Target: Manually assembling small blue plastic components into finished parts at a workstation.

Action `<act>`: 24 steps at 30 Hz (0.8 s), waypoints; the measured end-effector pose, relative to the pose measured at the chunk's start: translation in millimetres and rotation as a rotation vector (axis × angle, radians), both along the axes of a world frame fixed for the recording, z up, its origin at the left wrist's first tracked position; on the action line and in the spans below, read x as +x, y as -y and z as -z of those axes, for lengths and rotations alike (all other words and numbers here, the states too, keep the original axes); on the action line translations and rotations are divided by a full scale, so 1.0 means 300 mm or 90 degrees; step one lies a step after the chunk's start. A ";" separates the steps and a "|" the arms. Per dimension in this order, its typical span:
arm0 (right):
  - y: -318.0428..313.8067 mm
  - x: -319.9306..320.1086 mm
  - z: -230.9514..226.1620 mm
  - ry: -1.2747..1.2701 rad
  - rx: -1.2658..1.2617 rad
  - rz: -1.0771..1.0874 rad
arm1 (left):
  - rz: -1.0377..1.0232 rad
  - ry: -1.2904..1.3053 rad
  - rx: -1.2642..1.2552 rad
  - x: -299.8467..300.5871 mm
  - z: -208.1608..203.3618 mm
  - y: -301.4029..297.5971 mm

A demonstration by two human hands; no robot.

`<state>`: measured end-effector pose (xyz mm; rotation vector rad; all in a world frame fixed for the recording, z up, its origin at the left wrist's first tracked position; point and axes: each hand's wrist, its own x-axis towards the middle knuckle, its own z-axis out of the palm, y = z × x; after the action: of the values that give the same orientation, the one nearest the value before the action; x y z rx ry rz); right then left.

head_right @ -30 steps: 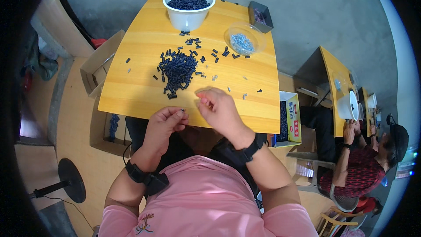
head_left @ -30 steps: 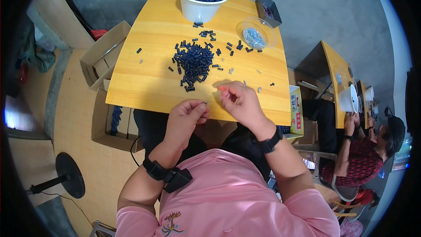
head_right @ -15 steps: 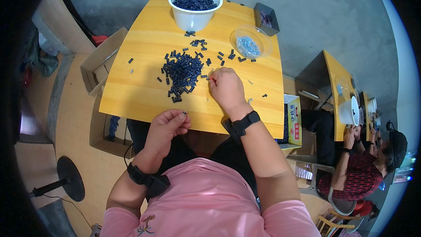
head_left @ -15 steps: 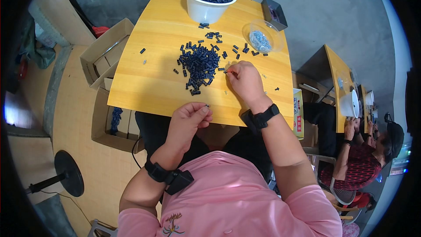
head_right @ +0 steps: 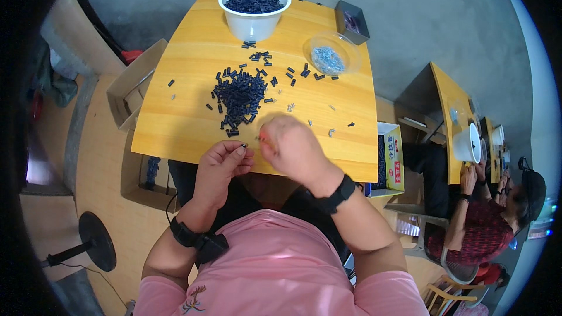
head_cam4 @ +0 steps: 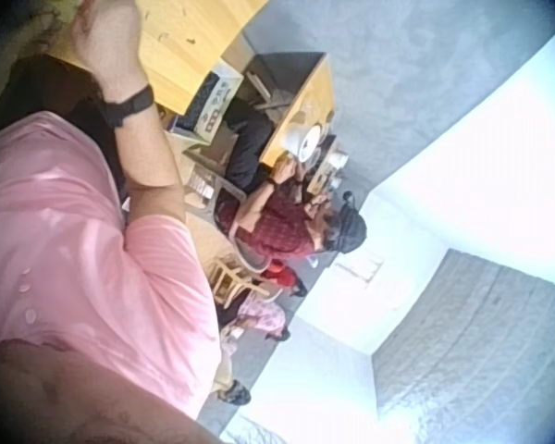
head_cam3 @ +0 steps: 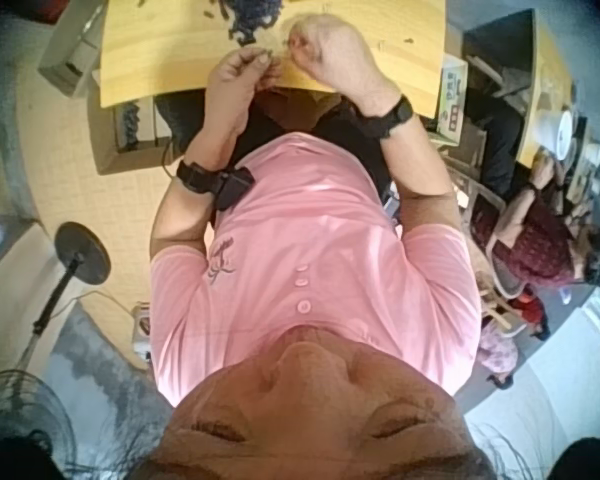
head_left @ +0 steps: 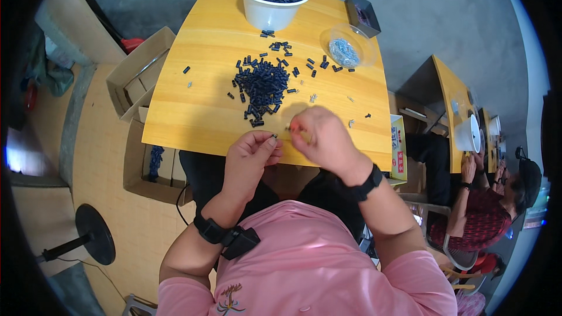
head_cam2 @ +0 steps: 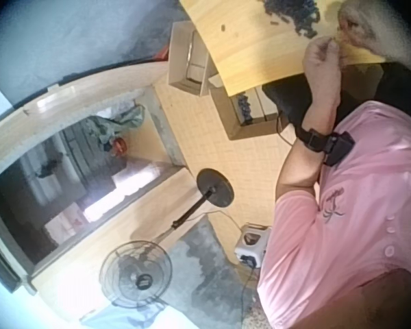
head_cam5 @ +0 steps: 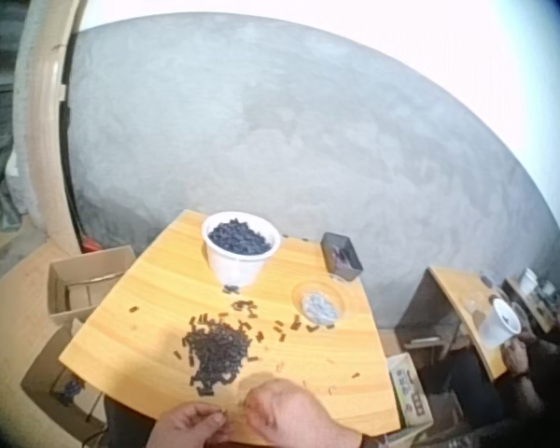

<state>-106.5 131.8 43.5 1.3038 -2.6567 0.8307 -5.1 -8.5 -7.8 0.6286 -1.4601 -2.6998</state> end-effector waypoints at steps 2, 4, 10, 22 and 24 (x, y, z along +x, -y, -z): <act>-0.011 0.064 -0.011 0.033 -0.047 -0.086 | 0.005 -0.009 -0.008 -0.005 -0.003 -0.010; -0.027 0.100 0.006 0.044 -0.058 -0.067 | 0.053 0.020 -0.053 -0.005 -0.018 -0.018; -0.080 0.147 0.061 0.278 -0.182 0.056 | 0.071 -0.003 -0.040 0.003 -0.034 -0.046; -0.124 0.158 0.058 0.733 -0.393 0.123 | 0.057 -0.086 -0.109 0.014 -0.041 -0.088; -0.130 0.156 0.051 0.732 -0.382 0.121 | 0.060 -0.086 -0.112 0.016 -0.041 -0.090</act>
<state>-59.8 170.8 28.2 0.4127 -2.5986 2.6523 -0.3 18.4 4.7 0.3702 -1.7059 -2.5817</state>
